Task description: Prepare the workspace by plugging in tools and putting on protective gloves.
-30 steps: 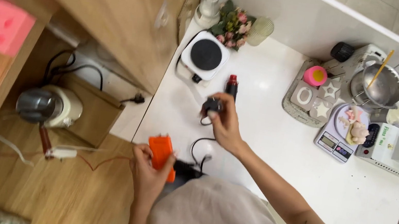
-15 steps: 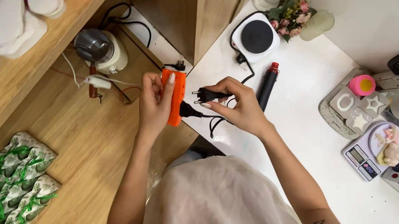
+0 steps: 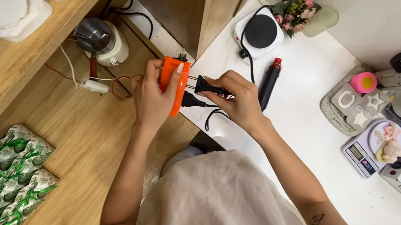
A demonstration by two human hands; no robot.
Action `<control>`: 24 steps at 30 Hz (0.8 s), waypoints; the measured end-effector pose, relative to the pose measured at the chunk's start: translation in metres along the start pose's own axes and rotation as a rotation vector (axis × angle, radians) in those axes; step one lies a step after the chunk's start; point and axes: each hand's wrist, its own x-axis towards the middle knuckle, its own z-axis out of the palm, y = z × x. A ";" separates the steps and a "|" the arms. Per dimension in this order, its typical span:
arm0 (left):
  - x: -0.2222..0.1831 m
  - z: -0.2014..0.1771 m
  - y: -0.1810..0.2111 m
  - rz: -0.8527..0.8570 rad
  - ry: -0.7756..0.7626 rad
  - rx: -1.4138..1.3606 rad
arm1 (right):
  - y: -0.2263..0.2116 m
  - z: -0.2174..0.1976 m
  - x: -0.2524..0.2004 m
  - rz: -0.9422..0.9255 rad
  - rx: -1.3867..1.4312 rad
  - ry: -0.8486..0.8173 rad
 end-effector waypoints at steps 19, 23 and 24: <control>0.014 0.003 0.020 -0.334 -0.135 -0.140 | 0.010 -0.005 0.002 -0.079 -0.019 0.033; 0.014 0.007 0.019 -0.282 -0.108 -0.146 | 0.006 -0.014 0.003 -0.117 -0.080 -0.020; 0.014 0.009 0.019 -0.267 -0.107 -0.163 | 0.006 -0.017 0.003 -0.122 -0.071 -0.038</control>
